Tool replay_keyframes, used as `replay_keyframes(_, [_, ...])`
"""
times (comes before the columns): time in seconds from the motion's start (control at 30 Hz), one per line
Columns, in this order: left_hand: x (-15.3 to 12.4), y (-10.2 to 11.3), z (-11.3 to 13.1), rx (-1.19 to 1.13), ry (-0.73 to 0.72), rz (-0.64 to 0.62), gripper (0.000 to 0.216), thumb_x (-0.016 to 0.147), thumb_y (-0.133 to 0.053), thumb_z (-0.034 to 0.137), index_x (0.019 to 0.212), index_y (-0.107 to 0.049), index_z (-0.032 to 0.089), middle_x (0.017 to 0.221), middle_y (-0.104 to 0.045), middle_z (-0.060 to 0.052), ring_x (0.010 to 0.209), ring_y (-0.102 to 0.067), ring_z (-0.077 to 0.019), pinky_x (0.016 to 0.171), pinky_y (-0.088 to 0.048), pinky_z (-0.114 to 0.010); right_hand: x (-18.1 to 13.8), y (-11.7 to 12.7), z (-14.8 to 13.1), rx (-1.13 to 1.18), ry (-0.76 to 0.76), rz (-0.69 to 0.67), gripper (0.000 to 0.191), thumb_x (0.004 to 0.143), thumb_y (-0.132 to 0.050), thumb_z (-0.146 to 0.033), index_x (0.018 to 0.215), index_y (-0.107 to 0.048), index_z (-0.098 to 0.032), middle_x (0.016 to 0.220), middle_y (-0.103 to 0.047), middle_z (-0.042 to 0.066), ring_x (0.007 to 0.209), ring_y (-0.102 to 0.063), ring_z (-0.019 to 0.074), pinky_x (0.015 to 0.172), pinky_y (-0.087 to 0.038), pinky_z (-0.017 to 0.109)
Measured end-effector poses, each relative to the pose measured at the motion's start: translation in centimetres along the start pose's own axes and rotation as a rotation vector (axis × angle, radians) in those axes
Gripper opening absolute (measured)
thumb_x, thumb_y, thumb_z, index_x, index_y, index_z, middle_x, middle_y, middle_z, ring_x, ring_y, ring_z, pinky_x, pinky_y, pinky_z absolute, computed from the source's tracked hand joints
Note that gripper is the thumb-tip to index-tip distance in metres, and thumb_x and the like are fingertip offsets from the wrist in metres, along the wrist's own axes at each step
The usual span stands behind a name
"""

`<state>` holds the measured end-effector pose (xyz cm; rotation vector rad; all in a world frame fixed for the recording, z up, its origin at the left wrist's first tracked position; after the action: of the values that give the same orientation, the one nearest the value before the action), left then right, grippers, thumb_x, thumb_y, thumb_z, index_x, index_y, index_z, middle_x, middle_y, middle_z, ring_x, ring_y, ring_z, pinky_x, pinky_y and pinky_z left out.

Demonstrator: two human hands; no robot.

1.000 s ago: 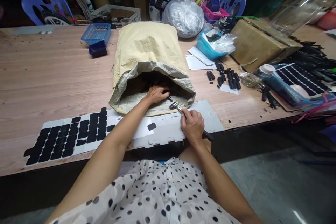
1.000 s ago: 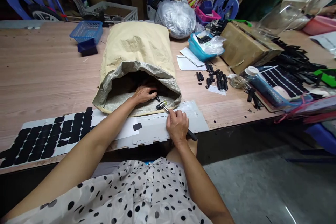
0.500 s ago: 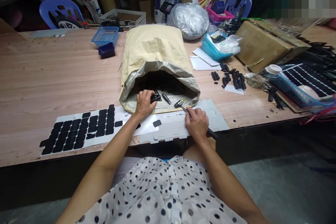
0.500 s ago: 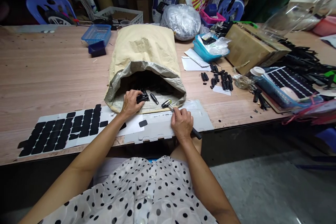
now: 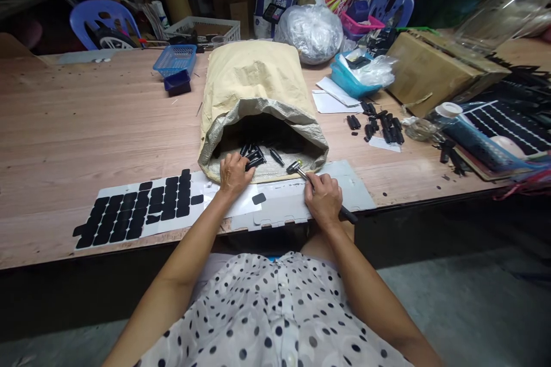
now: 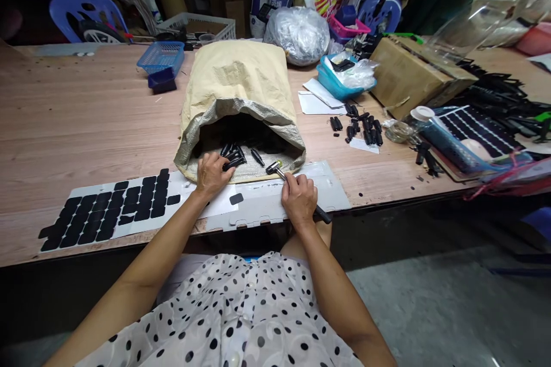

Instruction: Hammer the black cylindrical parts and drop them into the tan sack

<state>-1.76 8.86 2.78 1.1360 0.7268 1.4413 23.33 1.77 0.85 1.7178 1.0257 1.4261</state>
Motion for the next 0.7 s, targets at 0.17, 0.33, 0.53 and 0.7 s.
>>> replay_keyframes(0.17, [-1.2,0.0,1.6,-0.089,-0.152,-0.088,0.011,0.088,-0.07,0.034,0.089,-0.074,0.024,0.095,-0.069,-0.007,0.098,-0.056,-0.0285,0.088,-0.044,-0.044,0.1,-0.1,0.0,0.008,-0.011,-0.019,0.029,0.094,-0.052,-0.021,0.115,-0.073,-0.024,0.09,-0.057,0.007,0.086,-0.043,0.0222,0.072,-0.027,0.033])
replay_keyframes(0.33, [-3.3,-1.2,5.1,-0.159,-0.324,-0.263,0.015,0.089,-0.069,0.034,0.097,-0.076,0.023,0.093,-0.069,-0.007,0.097,-0.056,-0.0269,0.09,-0.043,-0.042,0.1,0.0,0.1,0.032,-0.021,-0.03,0.029,0.095,-0.052,-0.022,0.115,-0.074,-0.024,0.091,-0.058,0.008,0.087,-0.043,0.0227,0.073,-0.028,0.033])
replay_keyframes(0.53, [-3.5,-2.3,4.9,-0.262,-0.226,-0.272,0.019,0.086,-0.07,0.034,0.102,-0.077,0.026,0.094,-0.069,-0.005,0.098,-0.055,-0.0269,0.091,-0.044,-0.043,0.1,-0.2,0.3,0.058,-0.04,-0.048,0.03,0.096,-0.052,-0.024,0.118,-0.072,-0.024,0.092,-0.058,0.008,0.087,-0.043,0.023,0.072,-0.029,0.033])
replay_keyframes(0.7, [-3.2,-2.4,4.6,-0.309,-0.207,-0.304,0.017,0.086,-0.07,0.033,0.099,-0.077,0.026,0.094,-0.069,-0.005,0.098,-0.055,-0.0268,0.093,-0.043,-0.044,0.4,-0.3,0.7,0.055,-0.056,-0.072,0.028,0.096,-0.052,-0.025,0.114,-0.074,-0.023,0.093,-0.06,0.009,0.088,-0.046,0.0236,0.073,-0.032,0.033])
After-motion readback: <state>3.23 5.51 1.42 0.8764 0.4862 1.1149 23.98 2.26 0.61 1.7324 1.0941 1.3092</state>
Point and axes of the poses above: each hand's wrist, its own x-axis towards the middle knuckle, its own y-axis out of the back of the hand, z = x × y, the point moved 4 cm from there along x, towards the middle knuckle
